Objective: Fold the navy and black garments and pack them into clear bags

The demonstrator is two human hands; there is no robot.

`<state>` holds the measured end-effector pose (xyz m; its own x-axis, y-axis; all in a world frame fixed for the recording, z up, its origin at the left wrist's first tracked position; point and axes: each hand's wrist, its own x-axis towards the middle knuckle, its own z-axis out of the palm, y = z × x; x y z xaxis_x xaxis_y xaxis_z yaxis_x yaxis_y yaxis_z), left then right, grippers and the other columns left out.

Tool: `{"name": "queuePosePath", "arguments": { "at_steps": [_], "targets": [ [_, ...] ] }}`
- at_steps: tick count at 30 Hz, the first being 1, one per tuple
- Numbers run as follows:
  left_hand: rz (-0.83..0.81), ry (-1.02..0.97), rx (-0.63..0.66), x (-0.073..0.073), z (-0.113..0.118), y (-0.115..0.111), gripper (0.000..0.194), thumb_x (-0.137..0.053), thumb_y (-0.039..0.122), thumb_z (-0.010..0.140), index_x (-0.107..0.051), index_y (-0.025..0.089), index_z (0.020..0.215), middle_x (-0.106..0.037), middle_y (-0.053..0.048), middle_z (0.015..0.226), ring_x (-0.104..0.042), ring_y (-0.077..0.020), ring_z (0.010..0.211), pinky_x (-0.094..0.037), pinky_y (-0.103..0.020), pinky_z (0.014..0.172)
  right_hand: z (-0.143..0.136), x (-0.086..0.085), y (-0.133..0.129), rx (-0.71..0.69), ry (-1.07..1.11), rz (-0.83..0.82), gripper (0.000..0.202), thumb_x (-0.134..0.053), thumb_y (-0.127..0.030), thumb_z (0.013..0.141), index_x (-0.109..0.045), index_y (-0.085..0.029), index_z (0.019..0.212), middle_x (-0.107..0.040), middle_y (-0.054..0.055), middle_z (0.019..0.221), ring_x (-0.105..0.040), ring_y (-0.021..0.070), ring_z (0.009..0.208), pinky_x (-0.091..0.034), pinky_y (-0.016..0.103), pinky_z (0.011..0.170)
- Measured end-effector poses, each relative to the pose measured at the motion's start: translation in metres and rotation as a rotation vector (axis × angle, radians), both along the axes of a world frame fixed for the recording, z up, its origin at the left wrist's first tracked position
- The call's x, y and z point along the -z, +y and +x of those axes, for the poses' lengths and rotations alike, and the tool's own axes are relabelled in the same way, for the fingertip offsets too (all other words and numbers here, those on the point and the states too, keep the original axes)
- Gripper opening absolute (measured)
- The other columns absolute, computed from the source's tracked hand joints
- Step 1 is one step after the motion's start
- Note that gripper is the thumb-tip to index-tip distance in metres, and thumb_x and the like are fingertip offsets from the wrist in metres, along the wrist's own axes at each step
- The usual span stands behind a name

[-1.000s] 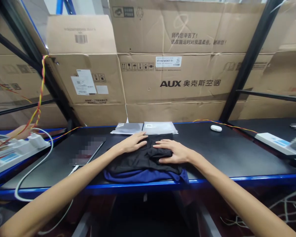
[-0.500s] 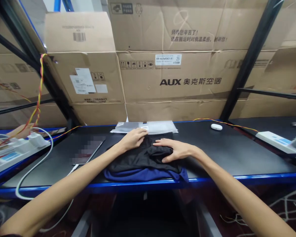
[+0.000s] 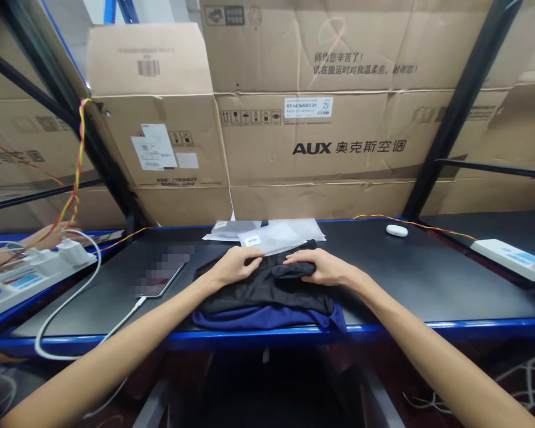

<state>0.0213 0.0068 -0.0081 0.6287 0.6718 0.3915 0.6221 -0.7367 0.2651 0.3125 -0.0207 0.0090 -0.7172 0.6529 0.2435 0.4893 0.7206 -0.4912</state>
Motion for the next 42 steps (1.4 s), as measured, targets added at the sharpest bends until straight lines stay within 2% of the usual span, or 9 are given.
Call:
{"name": "queuePosePath", "arguments": {
  "at_steps": [4, 7, 10, 14, 21, 27, 32, 37, 42],
  "targets": [
    [-0.012, -0.023, -0.154, -0.004, 0.002, -0.001, 0.031, -0.052, 0.026, 0.093, -0.075, 0.017, 0.074, -0.075, -0.005, 0.077, -0.067, -0.0172, 0.072, -0.047, -0.025, 0.074, -0.002, 0.003, 0.001, 0.021, 0.039, 0.020, 0.055, -0.062, -0.015, 0.071, -0.067, -0.024, 0.125, -0.069, 0.006, 0.127, -0.063, 0.0269, 0.117, -0.046, 0.042, 0.105],
    [0.023, -0.054, -0.246, -0.005, 0.003, 0.001, 0.028, -0.059, 0.026, 0.089, -0.073, 0.015, 0.068, -0.074, -0.005, 0.073, -0.066, -0.0173, 0.068, -0.045, -0.025, 0.068, -0.001, 0.003, 0.002, 0.022, 0.039, -0.012, 0.060, -0.063, -0.014, 0.068, -0.066, -0.024, 0.127, -0.066, 0.006, 0.131, -0.061, 0.0270, 0.120, -0.044, 0.042, 0.107],
    [0.040, -0.090, -0.251, -0.003, 0.001, 0.005, 0.020, -0.063, 0.023, 0.087, -0.075, 0.017, 0.072, -0.075, -0.005, 0.079, -0.068, -0.0184, 0.074, -0.046, -0.026, 0.070, -0.001, 0.002, 0.002, 0.028, 0.025, -0.042, 0.064, -0.065, -0.014, 0.067, -0.064, -0.025, 0.129, -0.063, 0.006, 0.136, -0.058, 0.0275, 0.124, -0.041, 0.043, 0.110],
    [0.067, -0.139, -0.194, 0.002, 0.000, 0.008, 0.010, -0.066, 0.019, 0.084, -0.076, 0.019, 0.086, -0.075, -0.004, 0.093, -0.069, -0.0188, 0.085, -0.051, -0.026, 0.079, -0.005, 0.003, -0.001, 0.061, 0.025, 0.016, 0.054, -0.064, -0.014, 0.069, -0.068, -0.022, 0.122, -0.069, 0.008, 0.126, -0.063, 0.0272, 0.116, -0.046, 0.041, 0.103],
    [0.156, -0.106, -0.228, 0.009, 0.000, 0.011, 0.028, -0.068, 0.019, 0.084, -0.071, 0.018, 0.112, -0.068, -0.007, 0.116, -0.069, -0.0197, 0.091, -0.054, -0.030, 0.086, -0.011, 0.006, -0.006, 0.129, 0.087, 0.129, 0.050, -0.056, -0.008, 0.070, -0.069, -0.020, 0.116, -0.074, 0.006, 0.114, -0.068, 0.0240, 0.103, -0.051, 0.036, 0.093],
    [0.171, -0.053, -0.243, 0.010, 0.001, 0.009, 0.030, -0.069, 0.019, 0.083, -0.070, 0.018, 0.113, -0.066, -0.008, 0.117, -0.068, -0.0201, 0.092, -0.055, -0.030, 0.085, -0.006, 0.001, -0.010, 0.244, 0.254, 0.166, 0.036, -0.061, -0.020, 0.077, -0.070, -0.023, 0.112, -0.076, 0.004, 0.105, -0.071, 0.0240, 0.094, -0.055, 0.035, 0.086],
    [0.156, -0.064, -0.173, 0.010, 0.005, 0.005, 0.027, -0.069, 0.020, 0.083, -0.071, 0.020, 0.110, -0.067, -0.007, 0.117, -0.068, -0.0194, 0.091, -0.056, -0.030, 0.085, -0.015, -0.001, -0.009, 0.385, 0.402, 0.278, 0.033, -0.062, -0.023, 0.079, -0.070, -0.023, 0.111, -0.076, 0.004, 0.106, -0.072, 0.0248, 0.095, -0.055, 0.037, 0.087],
    [0.141, -0.112, -0.104, 0.009, 0.009, 0.000, 0.031, -0.068, 0.018, 0.082, -0.071, 0.021, 0.112, -0.068, -0.006, 0.115, -0.068, -0.0202, 0.097, -0.056, -0.029, 0.085, -0.036, 0.007, -0.007, 0.184, 0.242, 0.380, 0.050, -0.059, -0.013, 0.074, -0.066, -0.023, 0.122, -0.072, 0.008, 0.118, -0.067, 0.0261, 0.108, -0.052, 0.041, 0.095],
    [0.134, -0.157, -0.083, 0.012, 0.008, 0.002, 0.035, -0.065, 0.011, 0.080, -0.071, 0.021, 0.113, -0.068, -0.005, 0.114, -0.069, -0.0168, 0.090, -0.057, -0.027, 0.082, -0.040, 0.012, -0.009, -0.032, -0.052, 0.295, 0.067, -0.066, -0.018, 0.071, -0.058, -0.021, 0.137, -0.061, 0.013, 0.138, -0.055, 0.0310, 0.128, -0.044, 0.049, 0.107]
  ]
}}
